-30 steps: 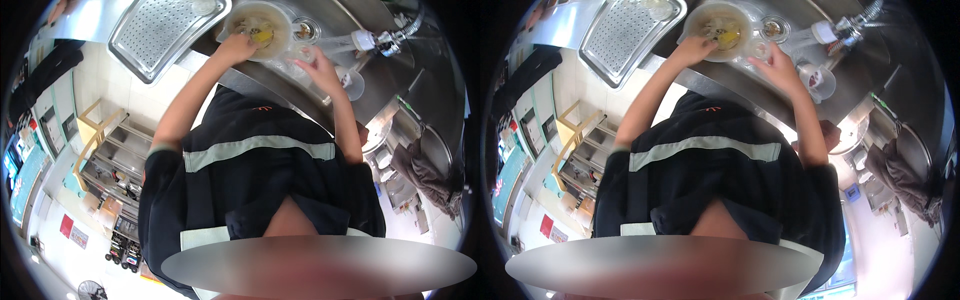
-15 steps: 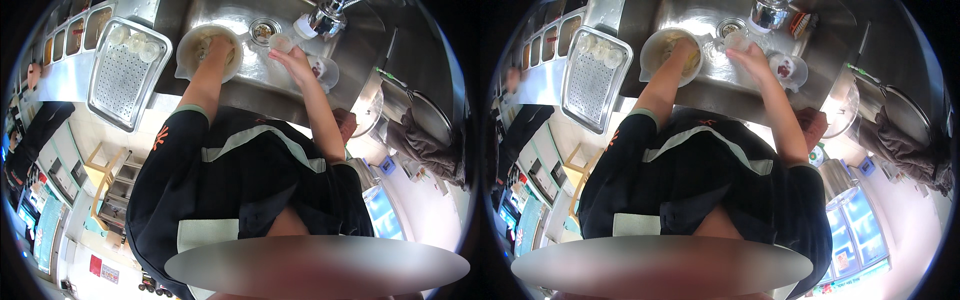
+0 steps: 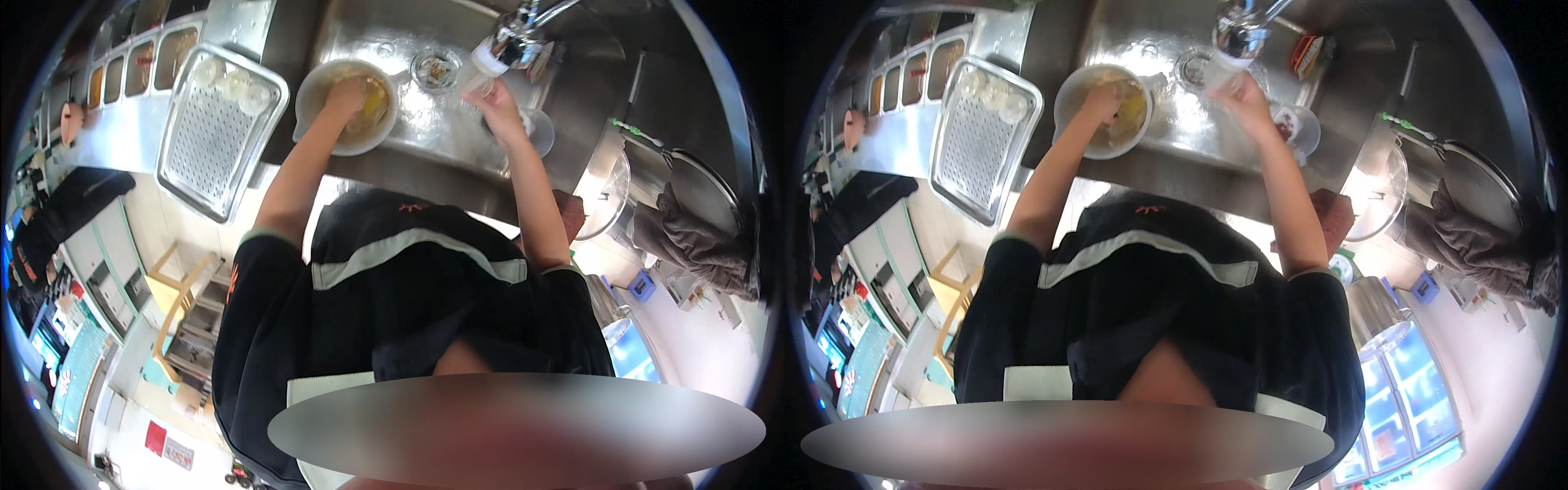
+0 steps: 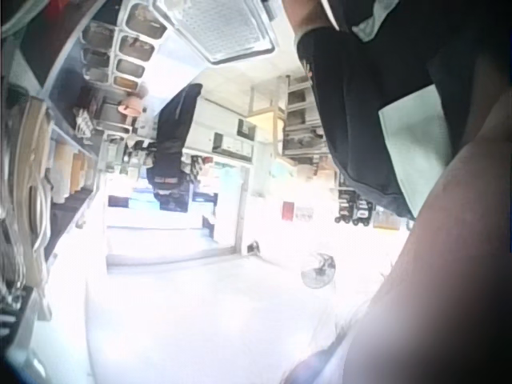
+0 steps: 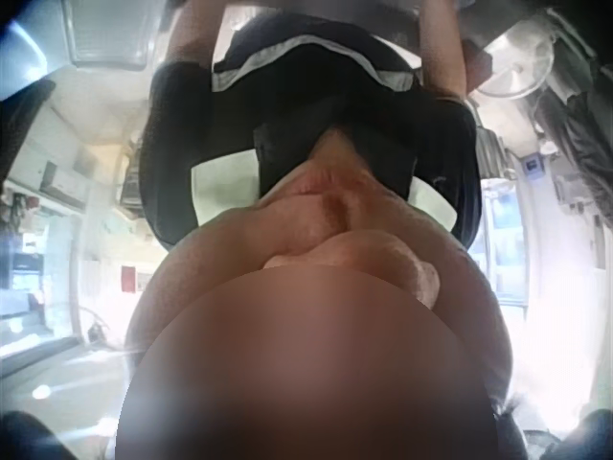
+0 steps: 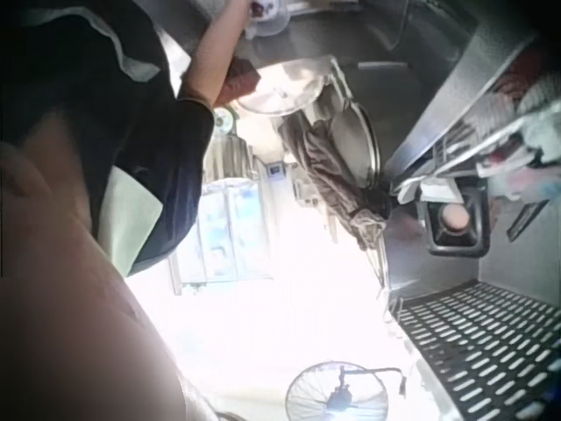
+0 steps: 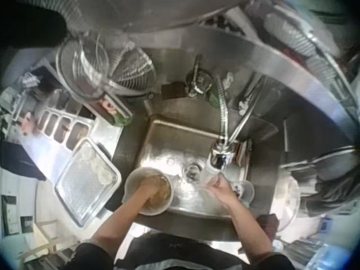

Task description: The person washes small plastic cups and lids under running water in a commercial kitchen sink, rinsing them and placing them into a metal tray. The person also handles a plastic bag and a bowl containing food scraps.

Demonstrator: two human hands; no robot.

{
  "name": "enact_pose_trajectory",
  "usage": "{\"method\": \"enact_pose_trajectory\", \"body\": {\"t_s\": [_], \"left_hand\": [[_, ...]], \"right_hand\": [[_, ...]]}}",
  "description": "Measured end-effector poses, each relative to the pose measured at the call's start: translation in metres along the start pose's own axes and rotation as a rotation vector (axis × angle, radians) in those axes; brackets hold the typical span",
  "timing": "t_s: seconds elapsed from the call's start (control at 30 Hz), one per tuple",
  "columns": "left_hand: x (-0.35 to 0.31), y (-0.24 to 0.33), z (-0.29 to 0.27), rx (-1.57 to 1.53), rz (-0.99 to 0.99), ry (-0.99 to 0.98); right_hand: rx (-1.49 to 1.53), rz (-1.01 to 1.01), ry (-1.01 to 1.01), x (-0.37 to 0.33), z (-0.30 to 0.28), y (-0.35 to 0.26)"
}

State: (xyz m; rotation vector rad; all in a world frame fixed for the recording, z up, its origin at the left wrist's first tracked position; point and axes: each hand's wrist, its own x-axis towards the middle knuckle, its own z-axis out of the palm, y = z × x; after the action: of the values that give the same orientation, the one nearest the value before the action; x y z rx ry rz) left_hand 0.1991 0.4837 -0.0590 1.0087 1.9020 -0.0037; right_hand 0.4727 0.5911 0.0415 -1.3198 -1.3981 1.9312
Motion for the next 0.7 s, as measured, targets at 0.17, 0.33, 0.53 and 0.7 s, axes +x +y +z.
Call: {"method": "enact_pose_trajectory", "body": {"t_s": [0.17, 0.33, 0.53, 0.7], "left_hand": [[-0.090, 0.027, -0.049, 0.378, 0.236, 0.300], [-0.138, 0.106, -0.078, 0.126, 0.376, 0.248], [-0.105, 0.134, -0.011, -0.105, 0.587, 0.317], [-0.069, 0.162, 0.025, -0.320, 0.785, 0.418]], "right_hand": [[-0.510, -0.082, 0.185, 0.030, -0.023, -0.029], [-0.863, -0.567, 0.225, 0.099, -0.045, -0.082], [-0.796, -0.496, -0.074, 0.185, 0.000, -0.165], [-0.753, -0.920, 0.396, 0.323, -0.022, -0.125]]}}
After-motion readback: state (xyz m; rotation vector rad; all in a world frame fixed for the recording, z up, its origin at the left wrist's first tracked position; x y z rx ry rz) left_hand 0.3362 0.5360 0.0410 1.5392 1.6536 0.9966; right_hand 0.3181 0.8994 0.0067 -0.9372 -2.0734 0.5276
